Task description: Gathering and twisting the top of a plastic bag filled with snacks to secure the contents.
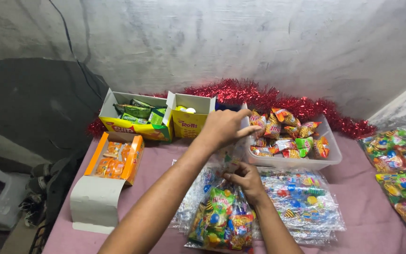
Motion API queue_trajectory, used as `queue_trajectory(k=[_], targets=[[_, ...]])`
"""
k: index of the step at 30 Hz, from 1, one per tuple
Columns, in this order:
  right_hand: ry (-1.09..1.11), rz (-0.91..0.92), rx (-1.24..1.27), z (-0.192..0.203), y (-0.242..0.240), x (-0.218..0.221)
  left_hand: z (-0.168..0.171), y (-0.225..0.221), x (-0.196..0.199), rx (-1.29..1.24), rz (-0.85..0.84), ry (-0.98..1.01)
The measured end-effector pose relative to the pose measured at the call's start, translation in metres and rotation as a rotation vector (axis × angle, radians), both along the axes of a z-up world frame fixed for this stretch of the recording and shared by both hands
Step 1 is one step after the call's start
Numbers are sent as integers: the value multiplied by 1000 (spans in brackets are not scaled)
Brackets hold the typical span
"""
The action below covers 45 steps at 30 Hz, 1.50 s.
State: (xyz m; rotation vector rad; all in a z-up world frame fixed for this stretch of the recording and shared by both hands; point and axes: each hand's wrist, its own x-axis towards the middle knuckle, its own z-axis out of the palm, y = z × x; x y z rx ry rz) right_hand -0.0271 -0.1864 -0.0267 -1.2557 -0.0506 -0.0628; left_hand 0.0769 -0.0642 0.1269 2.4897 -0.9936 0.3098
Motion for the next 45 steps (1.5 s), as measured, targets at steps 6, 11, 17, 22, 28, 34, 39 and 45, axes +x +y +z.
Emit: queue_trajectory(k=[6,11,17,22,28,34,39,45], targets=[[11,23,-14,-22,-8,9,-23,40,11,4,129,-108],[-6,47,-44,-1,3,1,-50,39,27,-7,155,-222],[-33,52,-54,20,12,-7,-31,21,23,23,191,-198],[-44,50,-70,25,16,-10,-5,-2,7,126,90,-19],[-62,48,-57,27,16,-9,-81,-53,62,271,62,-126],[-92,50,-113,26,18,-13,-85,-52,43,242,-10,-172],[-91,100,-64,42,20,-16,-74,-41,38,172,30,-186],[-37,64,-84,6,9,-5,-68,-36,31,40,69,-392]])
